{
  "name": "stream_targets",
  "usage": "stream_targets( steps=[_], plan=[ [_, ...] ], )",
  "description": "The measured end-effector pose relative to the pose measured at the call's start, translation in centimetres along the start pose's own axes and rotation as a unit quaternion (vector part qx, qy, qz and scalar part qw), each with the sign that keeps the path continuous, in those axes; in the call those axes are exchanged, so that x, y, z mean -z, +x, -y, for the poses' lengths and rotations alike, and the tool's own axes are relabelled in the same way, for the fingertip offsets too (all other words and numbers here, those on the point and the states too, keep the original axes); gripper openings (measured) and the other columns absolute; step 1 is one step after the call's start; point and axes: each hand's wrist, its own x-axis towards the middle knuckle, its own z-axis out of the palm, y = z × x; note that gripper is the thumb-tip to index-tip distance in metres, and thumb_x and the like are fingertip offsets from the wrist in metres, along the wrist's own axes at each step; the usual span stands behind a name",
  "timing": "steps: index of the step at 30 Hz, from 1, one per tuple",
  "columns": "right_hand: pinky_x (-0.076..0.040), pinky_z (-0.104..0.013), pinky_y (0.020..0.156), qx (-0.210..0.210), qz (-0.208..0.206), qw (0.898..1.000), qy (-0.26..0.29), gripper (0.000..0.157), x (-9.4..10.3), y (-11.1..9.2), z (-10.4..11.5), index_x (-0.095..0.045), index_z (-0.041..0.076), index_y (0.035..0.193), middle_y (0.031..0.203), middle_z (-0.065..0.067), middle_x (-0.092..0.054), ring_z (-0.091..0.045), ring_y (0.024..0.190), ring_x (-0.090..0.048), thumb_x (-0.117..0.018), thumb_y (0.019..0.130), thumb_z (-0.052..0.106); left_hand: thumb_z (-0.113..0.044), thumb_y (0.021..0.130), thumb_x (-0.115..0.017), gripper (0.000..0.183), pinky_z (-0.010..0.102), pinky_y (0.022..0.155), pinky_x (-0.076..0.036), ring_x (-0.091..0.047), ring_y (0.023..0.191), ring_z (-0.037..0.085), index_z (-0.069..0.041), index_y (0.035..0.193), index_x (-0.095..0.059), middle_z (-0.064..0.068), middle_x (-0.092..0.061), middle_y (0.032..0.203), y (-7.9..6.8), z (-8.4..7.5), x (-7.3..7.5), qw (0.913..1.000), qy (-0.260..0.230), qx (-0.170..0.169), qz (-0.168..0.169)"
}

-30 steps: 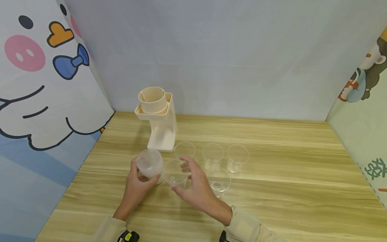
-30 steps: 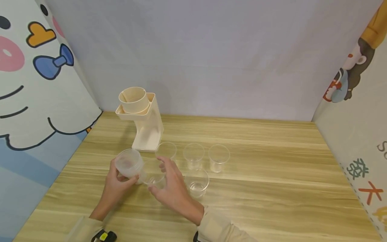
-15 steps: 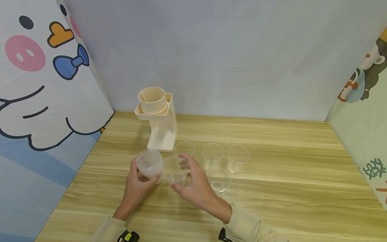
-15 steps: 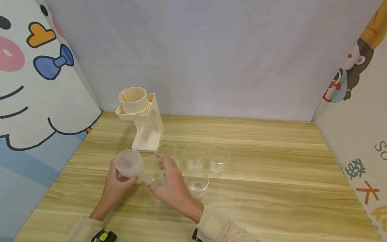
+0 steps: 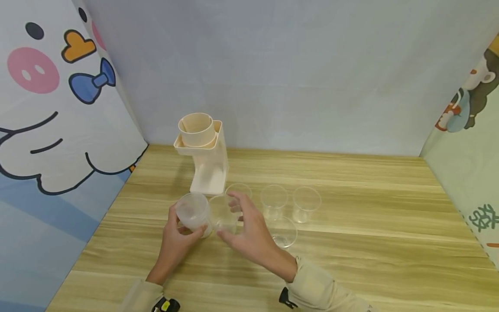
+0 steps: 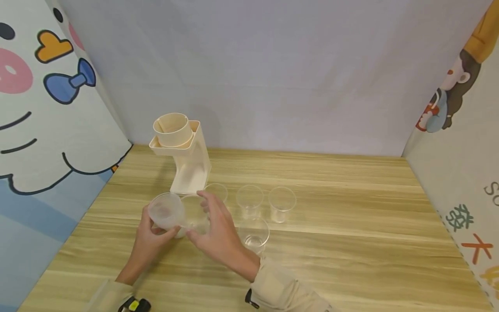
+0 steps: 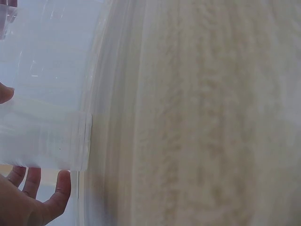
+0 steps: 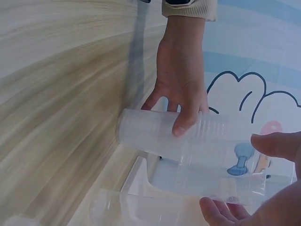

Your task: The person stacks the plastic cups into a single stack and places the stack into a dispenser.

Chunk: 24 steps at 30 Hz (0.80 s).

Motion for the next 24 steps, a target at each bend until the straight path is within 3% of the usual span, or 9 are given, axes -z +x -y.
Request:
stream_targets(
  steps=[18,24],
  plan=[
    [-0.052,-0.037,0.076,0.026,-0.011,1.0,-0.004,0.074,0.4,1.4,0.7,-0.042,0.011,0.135,0.116,-0.008,-0.055,-0.022,0.105,-0.055,-0.079,0.071,0.009,-0.002,0.075,-0.076,0.076,0.042,0.077,-0.051,-0.047,0.105,0.019,-0.001,0.138,-0.033,0.019,-0.049,0.123,0.0,0.3,-0.3,0.9999,0.01,-0.006,0.0],
    [-0.051,-0.032,0.077,0.024,-0.009,1.0,-0.004,0.075,0.4,1.8,0.9,-0.042,0.011,0.135,0.116,-0.007,-0.055,-0.021,0.107,-0.054,-0.079,0.071,0.01,-0.002,0.076,-0.076,0.075,0.04,0.077,-0.051,-0.046,0.104,0.017,-0.001,0.138,-0.033,0.017,-0.049,0.123,0.1,0.4,-0.4,0.9999,0.01,-0.007,0.001]
  ],
)
